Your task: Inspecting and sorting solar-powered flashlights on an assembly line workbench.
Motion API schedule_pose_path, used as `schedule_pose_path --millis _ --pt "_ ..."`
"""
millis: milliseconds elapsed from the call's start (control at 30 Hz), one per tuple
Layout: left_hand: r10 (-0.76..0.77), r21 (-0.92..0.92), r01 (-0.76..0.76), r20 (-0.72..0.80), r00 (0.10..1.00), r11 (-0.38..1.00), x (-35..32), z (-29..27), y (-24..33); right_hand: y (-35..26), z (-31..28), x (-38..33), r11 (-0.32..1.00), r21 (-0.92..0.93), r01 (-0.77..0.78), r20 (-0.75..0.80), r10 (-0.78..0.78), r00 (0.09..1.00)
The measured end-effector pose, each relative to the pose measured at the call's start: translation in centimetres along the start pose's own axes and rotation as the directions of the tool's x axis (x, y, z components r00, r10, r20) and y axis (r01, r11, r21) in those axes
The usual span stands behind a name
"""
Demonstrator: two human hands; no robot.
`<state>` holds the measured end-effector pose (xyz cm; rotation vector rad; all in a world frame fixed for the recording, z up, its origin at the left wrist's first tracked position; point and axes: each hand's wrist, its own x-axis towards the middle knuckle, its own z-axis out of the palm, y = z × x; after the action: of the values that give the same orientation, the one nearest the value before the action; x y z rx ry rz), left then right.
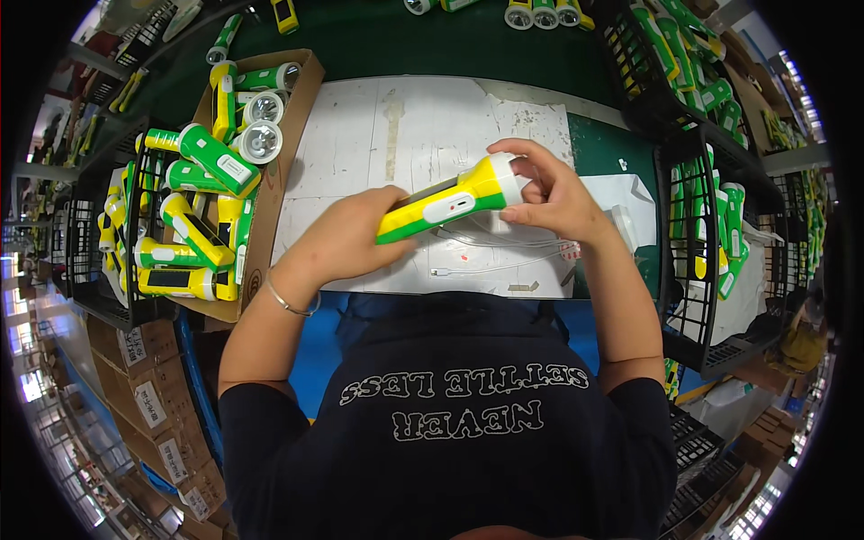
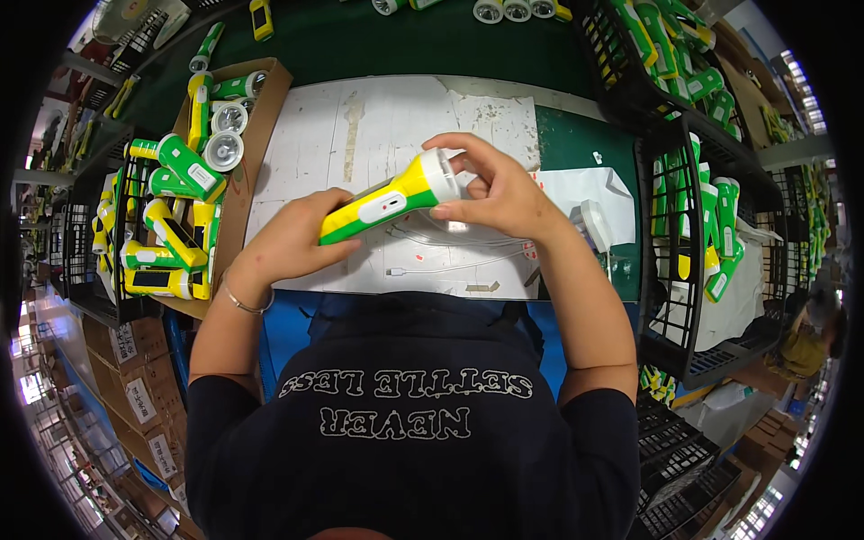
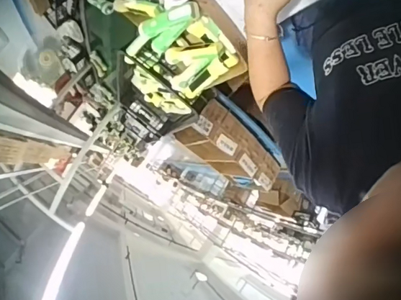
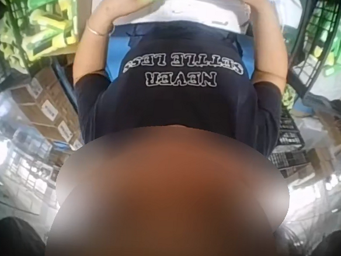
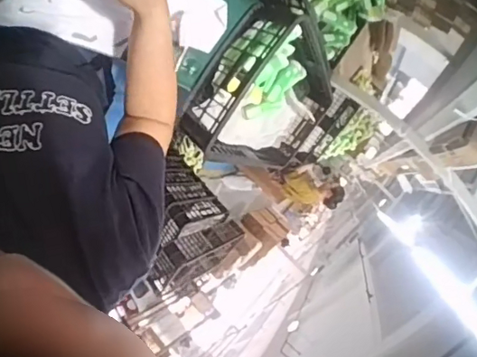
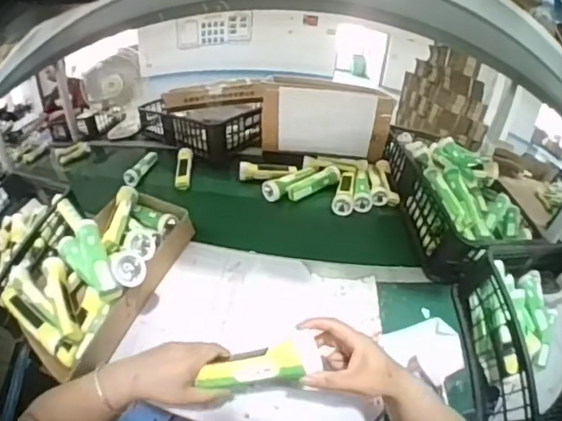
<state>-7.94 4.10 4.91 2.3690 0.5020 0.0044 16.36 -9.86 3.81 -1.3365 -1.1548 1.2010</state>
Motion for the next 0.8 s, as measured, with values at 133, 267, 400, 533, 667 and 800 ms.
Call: schedule_pose_path --millis 133,267,400,533,667,800 --pt "-0.027 -0.523 0.028 0.008 1.000 0.852 1.3 2.6 -1.0 4.7 2.0 1.6 0.998 0.054 -0.030 -0.170 0.039 0.985" --pt "-0.157 -0.877 0.150 0.087 0.984 0.457 1.8 3.9 -0.5 6.5 5.3 1.7 0.596 -0.800 -0.066 -0.222 -0.192 0.956" --pt "-0.276 -0.881 0.131 0.001 0.961 0.454 2.7 4.7 -0.7 6.1 4.0 2.0 0.737 -0.674 0.052 -0.277 -0.317 0.907" --pt "-0.261 -0.759 0.114 -0.076 0.962 0.641 3.1 5.9 -0.9 3.0 2.7 1.2 0.989 -0.143 -0.034 -0.292 -0.009 0.956" --pt "-0.189 -0.561 0.050 -0.193 0.963 0.826 3.9 6.6 -0.2 2.3 2.1 1.0 0.995 -0.044 -0.092 -0.242 0.079 0.967" --pt "-0.196 -0.388 0.095 -0.230 0.953 0.917 4.0 6.1 0.8 2.7 1.6 0.6 0.985 -0.061 -0.159 -0.237 0.141 0.961"
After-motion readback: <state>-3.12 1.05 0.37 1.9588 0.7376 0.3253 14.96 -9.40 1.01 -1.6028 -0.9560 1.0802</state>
